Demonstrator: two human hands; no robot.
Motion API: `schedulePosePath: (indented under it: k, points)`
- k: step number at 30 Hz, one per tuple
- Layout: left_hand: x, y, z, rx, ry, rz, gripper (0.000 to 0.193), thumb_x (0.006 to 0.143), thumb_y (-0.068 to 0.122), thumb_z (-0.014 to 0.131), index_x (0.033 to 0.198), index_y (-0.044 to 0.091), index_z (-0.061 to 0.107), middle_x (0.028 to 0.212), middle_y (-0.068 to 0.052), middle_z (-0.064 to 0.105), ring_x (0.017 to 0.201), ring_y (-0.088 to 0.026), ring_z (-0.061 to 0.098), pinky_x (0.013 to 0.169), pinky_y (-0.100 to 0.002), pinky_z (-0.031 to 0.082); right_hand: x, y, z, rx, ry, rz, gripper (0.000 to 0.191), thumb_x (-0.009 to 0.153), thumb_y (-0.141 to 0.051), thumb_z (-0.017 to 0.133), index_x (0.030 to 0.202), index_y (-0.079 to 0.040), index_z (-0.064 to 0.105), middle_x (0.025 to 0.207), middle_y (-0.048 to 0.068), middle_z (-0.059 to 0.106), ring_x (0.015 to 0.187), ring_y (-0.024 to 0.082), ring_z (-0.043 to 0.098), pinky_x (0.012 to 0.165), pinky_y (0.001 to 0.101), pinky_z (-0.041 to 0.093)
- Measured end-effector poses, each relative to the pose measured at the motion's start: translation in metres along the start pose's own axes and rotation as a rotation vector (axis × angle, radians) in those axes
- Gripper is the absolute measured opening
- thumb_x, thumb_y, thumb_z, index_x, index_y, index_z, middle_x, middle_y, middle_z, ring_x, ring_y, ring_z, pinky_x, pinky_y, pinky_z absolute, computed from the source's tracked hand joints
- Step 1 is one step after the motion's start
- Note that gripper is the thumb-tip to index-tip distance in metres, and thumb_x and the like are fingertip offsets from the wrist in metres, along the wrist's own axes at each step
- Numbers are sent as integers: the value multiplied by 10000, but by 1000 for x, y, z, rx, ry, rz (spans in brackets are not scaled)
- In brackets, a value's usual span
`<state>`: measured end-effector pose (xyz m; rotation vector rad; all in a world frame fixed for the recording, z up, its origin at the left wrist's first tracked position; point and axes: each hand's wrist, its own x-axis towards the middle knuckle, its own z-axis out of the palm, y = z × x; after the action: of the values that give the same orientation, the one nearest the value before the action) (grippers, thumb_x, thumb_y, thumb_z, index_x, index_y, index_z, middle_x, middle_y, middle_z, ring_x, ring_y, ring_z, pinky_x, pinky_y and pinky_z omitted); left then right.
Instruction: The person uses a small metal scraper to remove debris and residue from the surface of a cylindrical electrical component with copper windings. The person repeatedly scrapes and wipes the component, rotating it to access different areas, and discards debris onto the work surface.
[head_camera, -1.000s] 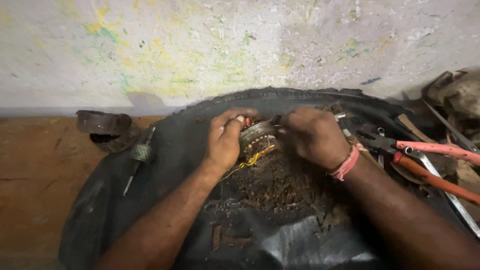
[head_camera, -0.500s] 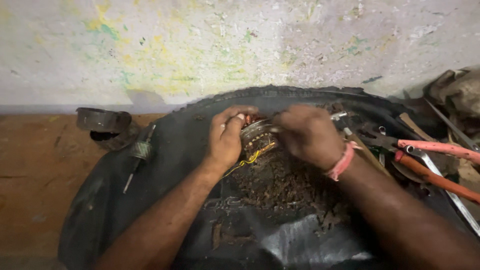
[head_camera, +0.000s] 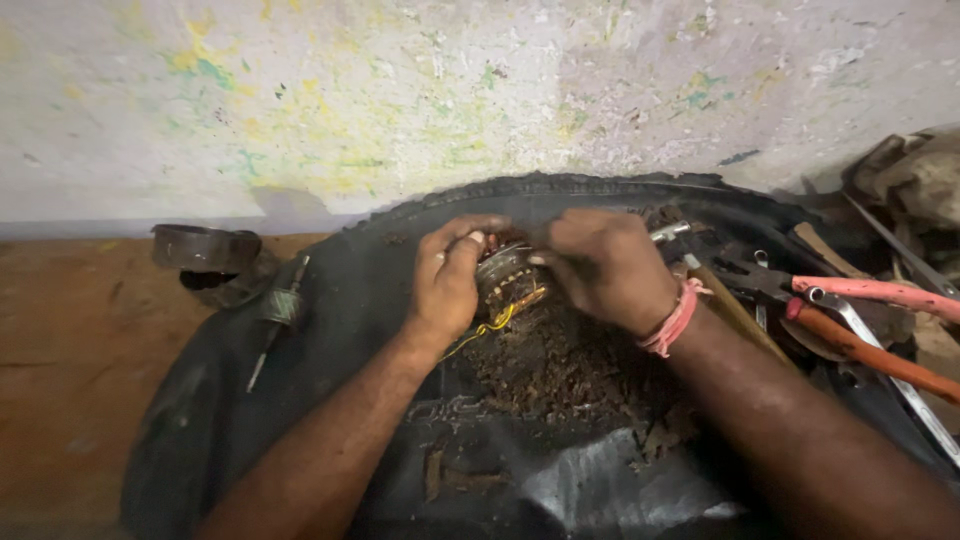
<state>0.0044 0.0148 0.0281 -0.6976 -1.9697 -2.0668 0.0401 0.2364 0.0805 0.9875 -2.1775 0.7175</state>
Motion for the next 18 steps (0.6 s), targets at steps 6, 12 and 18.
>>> schedulePosePath:
  k: [6, 12, 18]
  points:
    - [-1, -3, -1, 56, 1, 27, 349, 961, 81, 445, 1115, -18, 742, 1062, -118, 765, 954, -191, 704, 877, -316, 573, -2, -3, -4, 134, 28, 106, 106, 839, -13, 749, 919, -75, 719, 799, 95, 690, 681, 226, 684, 583, 337, 530]
    - [0, -7, 3, -96, 0, -4, 334, 966, 65, 456, 1123, -28, 737, 1070, -117, 760, 969, -191, 704, 898, -315, 574, 1, -4, -2, 42, 20, -38, 193, 786, -19, 763, 977, -41, 745, 775, 118, 676, 668, 276, 654, 591, 374, 504]
    - [-2, -8, 1, 20, 13, -1, 337, 973, 70, 456, 1127, -20, 742, 1042, -109, 763, 942, -172, 697, 870, -306, 566, 2, -7, -6, 66, 3, 79, 99, 804, -25, 772, 881, -47, 715, 741, 114, 664, 635, 268, 654, 566, 381, 501]
